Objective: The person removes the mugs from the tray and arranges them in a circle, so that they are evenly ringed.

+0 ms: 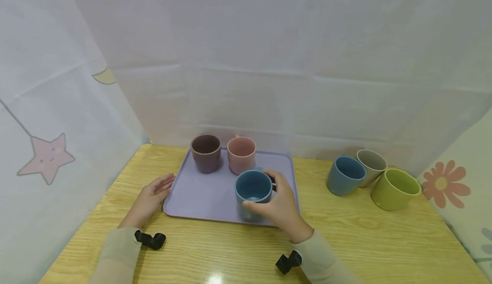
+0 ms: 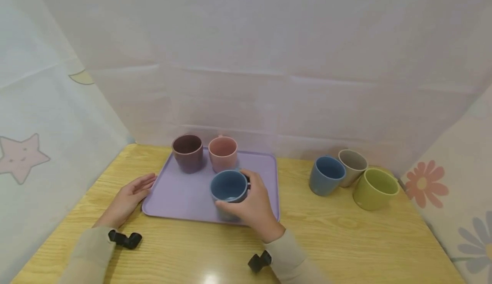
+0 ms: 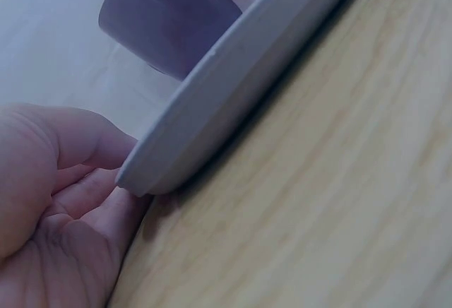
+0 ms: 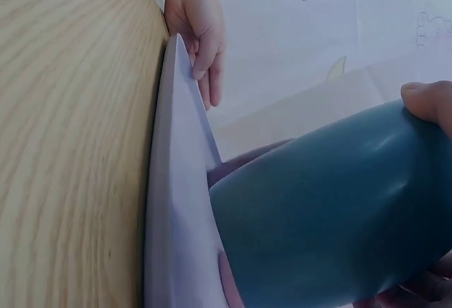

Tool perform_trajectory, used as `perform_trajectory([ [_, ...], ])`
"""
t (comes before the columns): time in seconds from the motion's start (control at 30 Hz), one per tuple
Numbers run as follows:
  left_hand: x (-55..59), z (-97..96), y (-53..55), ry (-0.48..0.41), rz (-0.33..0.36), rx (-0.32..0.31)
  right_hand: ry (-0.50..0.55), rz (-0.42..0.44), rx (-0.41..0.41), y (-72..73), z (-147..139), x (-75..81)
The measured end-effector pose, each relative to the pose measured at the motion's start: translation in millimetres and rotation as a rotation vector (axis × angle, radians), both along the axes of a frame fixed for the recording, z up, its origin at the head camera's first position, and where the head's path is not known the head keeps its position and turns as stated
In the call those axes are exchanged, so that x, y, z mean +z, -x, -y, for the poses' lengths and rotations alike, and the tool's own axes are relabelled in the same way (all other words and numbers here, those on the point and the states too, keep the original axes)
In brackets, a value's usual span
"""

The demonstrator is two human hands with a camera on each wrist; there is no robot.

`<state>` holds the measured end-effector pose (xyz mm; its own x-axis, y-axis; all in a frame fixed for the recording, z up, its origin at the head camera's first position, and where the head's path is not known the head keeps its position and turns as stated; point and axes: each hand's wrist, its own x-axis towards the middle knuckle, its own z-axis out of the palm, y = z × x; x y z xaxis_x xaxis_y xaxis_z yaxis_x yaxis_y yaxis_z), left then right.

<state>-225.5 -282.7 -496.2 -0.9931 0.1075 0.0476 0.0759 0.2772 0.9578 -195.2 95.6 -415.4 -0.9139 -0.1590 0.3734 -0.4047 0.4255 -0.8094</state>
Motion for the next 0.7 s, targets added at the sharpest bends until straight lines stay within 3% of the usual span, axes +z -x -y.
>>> perform_trajectory([
  [0.3, 0.7, -2.0, -0.4, -0.002, 0.003, 0.000, -0.069, -0.040, -0.073, -14.8, -47, 10.7],
  [0.7, 1.4, 0.2, 0.3, 0.020, 0.012, 0.014, -0.121, -0.027, -0.135, -13.5, -105, 7.0],
])
